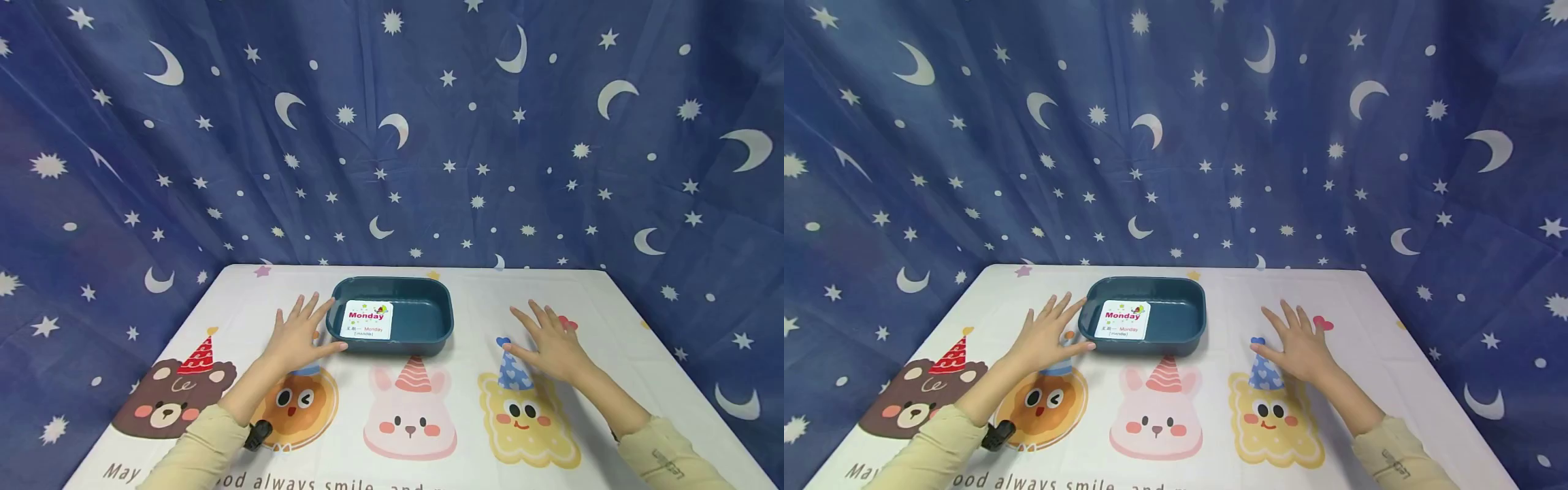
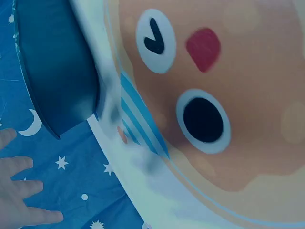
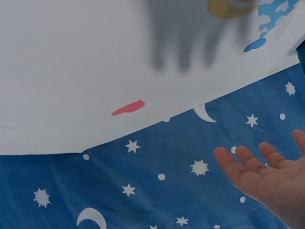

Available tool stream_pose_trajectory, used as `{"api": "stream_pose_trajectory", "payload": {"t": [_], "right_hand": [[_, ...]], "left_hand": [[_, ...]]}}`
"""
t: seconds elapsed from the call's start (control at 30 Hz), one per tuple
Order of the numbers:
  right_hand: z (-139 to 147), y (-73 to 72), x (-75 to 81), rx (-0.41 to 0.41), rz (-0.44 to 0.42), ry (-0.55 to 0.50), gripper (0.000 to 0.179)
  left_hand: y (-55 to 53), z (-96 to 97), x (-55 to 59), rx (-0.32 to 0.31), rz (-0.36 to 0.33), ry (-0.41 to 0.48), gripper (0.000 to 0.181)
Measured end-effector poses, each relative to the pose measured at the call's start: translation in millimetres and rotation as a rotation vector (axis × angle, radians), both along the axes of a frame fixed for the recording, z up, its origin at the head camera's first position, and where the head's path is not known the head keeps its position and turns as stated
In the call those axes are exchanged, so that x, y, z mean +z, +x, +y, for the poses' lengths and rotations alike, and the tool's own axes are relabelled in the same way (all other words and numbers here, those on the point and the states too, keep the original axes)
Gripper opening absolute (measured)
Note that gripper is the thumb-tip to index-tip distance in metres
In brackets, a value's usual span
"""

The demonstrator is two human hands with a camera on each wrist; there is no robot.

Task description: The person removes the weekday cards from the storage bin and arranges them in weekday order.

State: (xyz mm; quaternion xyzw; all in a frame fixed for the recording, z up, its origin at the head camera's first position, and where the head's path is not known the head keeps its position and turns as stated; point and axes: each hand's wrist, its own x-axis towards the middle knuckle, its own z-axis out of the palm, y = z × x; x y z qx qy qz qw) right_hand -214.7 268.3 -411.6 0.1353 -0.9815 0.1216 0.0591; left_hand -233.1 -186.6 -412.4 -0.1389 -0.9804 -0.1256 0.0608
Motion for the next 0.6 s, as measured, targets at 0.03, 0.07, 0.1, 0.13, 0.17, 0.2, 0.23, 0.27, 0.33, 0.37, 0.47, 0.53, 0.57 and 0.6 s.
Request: {"api": "stream_pose_trajectory", "payload": {"t": [0.03,0.07,0.1,0.13,0.17,0.2,0.23,0.27,0.33,0.37,0.47,0.53,0.57,0.6], "right_hand": [[-0.3,-0.4,-0.3,0.006,0.012,-0.001,0.074],[-0.9,-0.6,-0.8,0.012,0.024,-0.003,0.074],[-1.4,-0.8,-1.2,0.016,0.033,-0.008,0.073],[-1.7,-0.7,-1.5,0.02,0.041,-0.01,0.072],[-2.0,-0.6,-1.7,0.021,0.045,-0.011,0.072],[-2.5,-0.5,-1.5,0.022,0.048,-0.013,0.072],[-2.9,-0.3,-1.2,0.022,0.05,-0.018,0.072],[-3.5,-0.3,-0.5,0.022,0.052,-0.021,0.072],[-4.4,-0.7,1.0,0.024,0.053,-0.036,0.071],[-4.8,-1.0,1.7,0.027,0.054,-0.052,0.069],[-6.7,-1.9,3.3,0.037,0.059,-0.115,0.063],[-8.0,-2.6,3.1,0.041,0.058,-0.161,0.057],[-8.8,-2.8,3.1,0.04,0.058,-0.18,0.055],[-9.6,-2.9,3.0,0.037,0.056,-0.194,0.052]], "left_hand": [[-0.2,-0.1,0.0,0.0,0.009,0.002,0.092],[-0.1,0.2,0.3,-0.003,0.023,0.001,0.091],[-0.2,0.7,0.5,-0.006,0.039,-0.002,0.09],[-0.2,1.8,0.5,-0.01,0.051,-0.001,0.089],[0.0,2.9,0.6,-0.015,0.067,-0.002,0.087],[0.0,3.9,0.8,-0.021,0.081,-0.003,0.086],[0.1,4.9,1.1,-0.027,0.098,-0.004,0.085],[0.3,5.7,1.5,-0.032,0.111,-0.002,0.083],[0.5,6.4,1.9,-0.043,0.134,0.012,0.08],[0.6,6.5,2.1,-0.05,0.145,0.023,0.077],[1.6,5.5,1.0,-0.068,0.182,0.057,0.068],[2.4,5.0,0.0,-0.078,0.2,0.077,0.062],[2.7,4.7,-0.5,-0.078,0.206,0.084,0.058],[3.3,4.6,-0.9,-0.076,0.212,0.088,0.055]]}}
